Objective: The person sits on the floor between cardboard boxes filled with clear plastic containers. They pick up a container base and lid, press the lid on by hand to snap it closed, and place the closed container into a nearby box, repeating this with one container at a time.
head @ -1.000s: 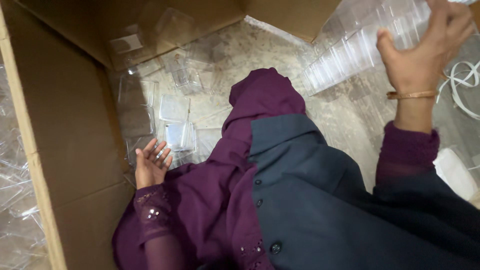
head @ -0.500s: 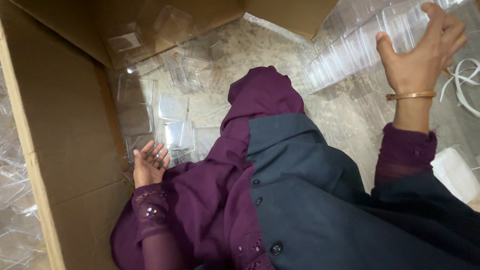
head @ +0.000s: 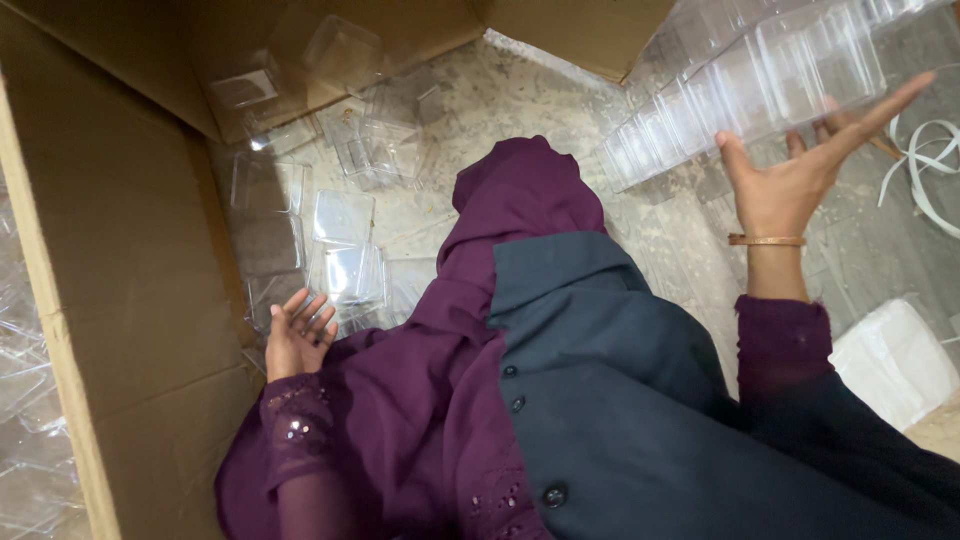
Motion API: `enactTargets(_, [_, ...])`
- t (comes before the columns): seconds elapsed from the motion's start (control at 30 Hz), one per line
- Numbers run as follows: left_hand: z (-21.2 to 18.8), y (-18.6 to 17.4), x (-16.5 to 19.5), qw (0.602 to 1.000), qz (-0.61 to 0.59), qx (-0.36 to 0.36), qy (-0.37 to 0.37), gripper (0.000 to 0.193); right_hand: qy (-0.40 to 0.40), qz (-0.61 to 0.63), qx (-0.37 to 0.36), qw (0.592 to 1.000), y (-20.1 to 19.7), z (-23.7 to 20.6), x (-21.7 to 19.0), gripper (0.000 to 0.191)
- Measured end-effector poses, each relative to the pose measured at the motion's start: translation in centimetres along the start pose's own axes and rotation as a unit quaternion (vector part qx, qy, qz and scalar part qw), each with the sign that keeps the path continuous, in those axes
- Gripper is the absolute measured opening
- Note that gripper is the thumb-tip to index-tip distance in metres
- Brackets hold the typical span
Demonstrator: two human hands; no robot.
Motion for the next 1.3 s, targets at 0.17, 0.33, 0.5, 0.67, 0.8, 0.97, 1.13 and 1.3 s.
enactTargets(0.17, [0.1,-0.2,0.0,1.0,-0.005,0.003,-0.009,0.063,0.016,0.022,-0.002,1.0,-0.4,0.4,1.2,0.135])
enactTargets(0.33, [0.3,-0.4,-0.4,1.0,0.002,0.018,-0.012,0.064,-0.016,0.0,-0.009,1.0,0.4,0.9,2.5,0.137])
enactTargets(0.5, [1.1,-1.2,-1.5,1.0,0.0,0.015,-0.014,0.066,0.02,0.039,-0.017,0.999,0.6,-1.3,4.9,0.123])
enactTargets(0.67, [3.1,-2.1,-2.7,0.999,-0.039,0.007,-0.035,0.064,0.138,0.174,0.011,0.975,3.3,-8.5,5.5,0.103])
enactTargets(0.8, [3.9,-2.1,-3.2,0.999,-0.036,-0.001,-0.018,0.063,0.297,0.213,-0.128,0.922,10.0,-11.3,4.6,0.121])
enactTargets(0.97, [3.3,-1.5,-2.8,0.999,-0.037,0.019,-0.013,0.064,0.376,0.368,-0.108,0.843,14.4,-10.4,2.6,0.135])
enactTargets(1.13, [2.6,-1.0,-2.3,0.999,-0.037,0.023,-0.015,0.063,0.287,0.359,-0.071,0.885,15.7,-8.3,1.6,0.13])
enactTargets(1.3, [2.3,-0.9,-2.2,0.999,-0.037,0.033,-0.014,0.062,0.338,0.307,-0.048,0.888,16.3,-7.7,1.9,0.125])
Point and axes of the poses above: each hand's wrist, its own z-axis towards the middle knuckle, its own y-axis out of the palm, x = y × z, the point moved 1 cm from there along z, towards the middle knuckle, and after that the axes turned 6 degrees about -y, right-handed, at the moved point
